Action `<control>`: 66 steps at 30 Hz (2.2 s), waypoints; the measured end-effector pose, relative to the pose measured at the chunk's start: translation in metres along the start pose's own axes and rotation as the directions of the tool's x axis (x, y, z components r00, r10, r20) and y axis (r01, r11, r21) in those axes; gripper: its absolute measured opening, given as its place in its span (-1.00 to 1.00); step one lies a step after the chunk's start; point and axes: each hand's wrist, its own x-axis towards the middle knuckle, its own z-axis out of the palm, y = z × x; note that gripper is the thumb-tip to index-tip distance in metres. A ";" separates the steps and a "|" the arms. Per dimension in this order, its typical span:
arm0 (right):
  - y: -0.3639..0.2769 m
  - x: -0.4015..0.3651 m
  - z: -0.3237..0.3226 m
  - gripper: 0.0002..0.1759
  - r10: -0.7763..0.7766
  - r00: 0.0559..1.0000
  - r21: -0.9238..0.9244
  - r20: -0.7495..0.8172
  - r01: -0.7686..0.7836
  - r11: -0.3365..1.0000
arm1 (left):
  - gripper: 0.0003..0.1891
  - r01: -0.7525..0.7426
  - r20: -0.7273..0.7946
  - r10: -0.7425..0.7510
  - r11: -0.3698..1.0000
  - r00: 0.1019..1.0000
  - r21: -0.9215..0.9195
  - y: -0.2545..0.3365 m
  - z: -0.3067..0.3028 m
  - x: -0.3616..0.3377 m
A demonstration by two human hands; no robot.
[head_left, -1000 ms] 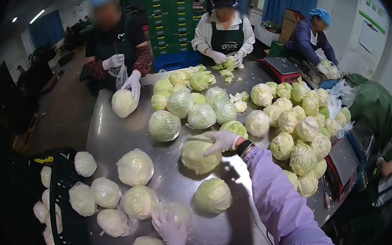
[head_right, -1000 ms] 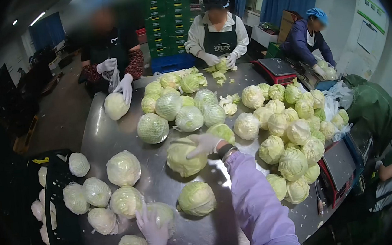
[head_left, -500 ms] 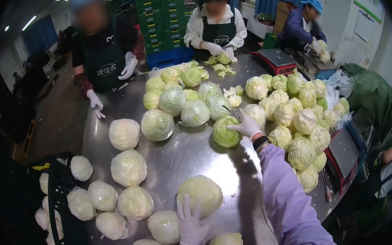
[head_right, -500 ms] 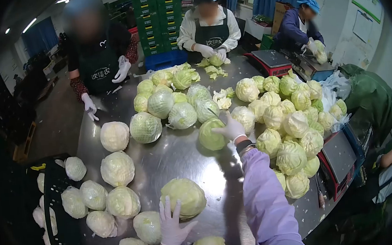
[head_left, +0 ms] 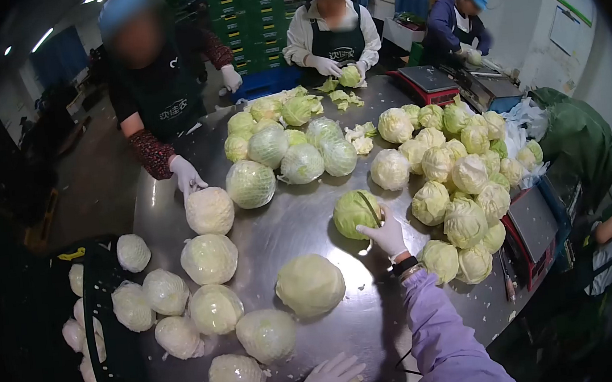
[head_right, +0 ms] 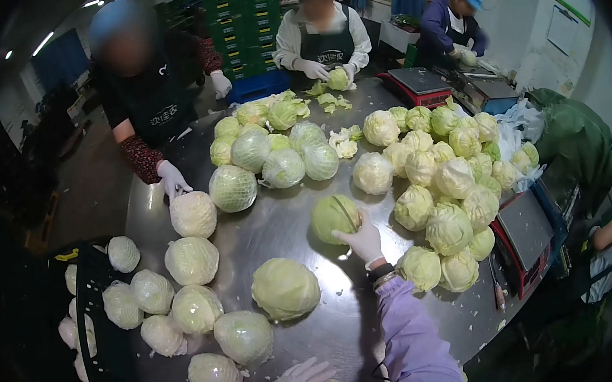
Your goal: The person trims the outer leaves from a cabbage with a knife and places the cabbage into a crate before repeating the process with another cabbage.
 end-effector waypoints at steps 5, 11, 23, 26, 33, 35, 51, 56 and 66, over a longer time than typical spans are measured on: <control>-0.022 -0.075 -0.022 0.04 0.084 0.996 -0.102 0.031 -0.080 0.992 | -0.39 0.170 -0.317 -0.086 0.954 0.944 0.246 0.025 0.002 -0.064; -0.011 -0.201 -0.081 -0.01 0.291 0.938 0.067 0.190 -0.308 0.949 | -0.34 0.201 -0.294 -0.079 0.889 0.953 0.412 -0.017 0.065 -0.099; -0.006 -0.405 -0.156 0.07 0.127 0.930 -0.068 0.344 -0.110 0.992 | -0.26 0.064 -0.325 -0.095 0.992 0.941 -0.105 0.047 0.076 0.010; -0.015 -0.439 -0.153 -0.02 0.297 0.929 0.328 0.221 -0.357 0.874 | -0.32 0.060 -0.187 -0.141 0.921 0.972 -0.384 0.017 0.124 0.025; -0.019 -0.475 -0.138 -0.31 0.512 0.784 0.713 0.350 -0.578 0.398 | -0.40 0.090 -0.020 -0.201 0.526 0.979 -0.846 0.024 0.148 0.014; -0.031 -0.465 -0.123 -0.29 0.382 0.884 0.792 0.271 -0.430 0.433 | -0.39 0.063 -0.094 -0.281 0.502 0.955 -0.863 0.028 0.132 -0.004; -0.058 -0.514 -0.124 -0.40 0.633 0.614 0.271 0.471 -0.784 0.559 | 0.10 0.284 -0.181 -0.270 0.957 0.946 0.060 0.080 0.098 -0.040; -0.074 -0.514 -0.127 -0.53 0.194 0.971 -0.120 0.138 -0.178 0.977 | 0.15 0.218 -0.197 -0.207 0.975 0.958 0.034 0.085 0.119 -0.046; -0.081 -0.494 -0.132 -0.77 0.448 0.821 -0.387 0.355 -0.307 0.869 | 0.09 0.271 -0.218 -0.239 0.953 0.946 0.134 0.091 0.125 -0.038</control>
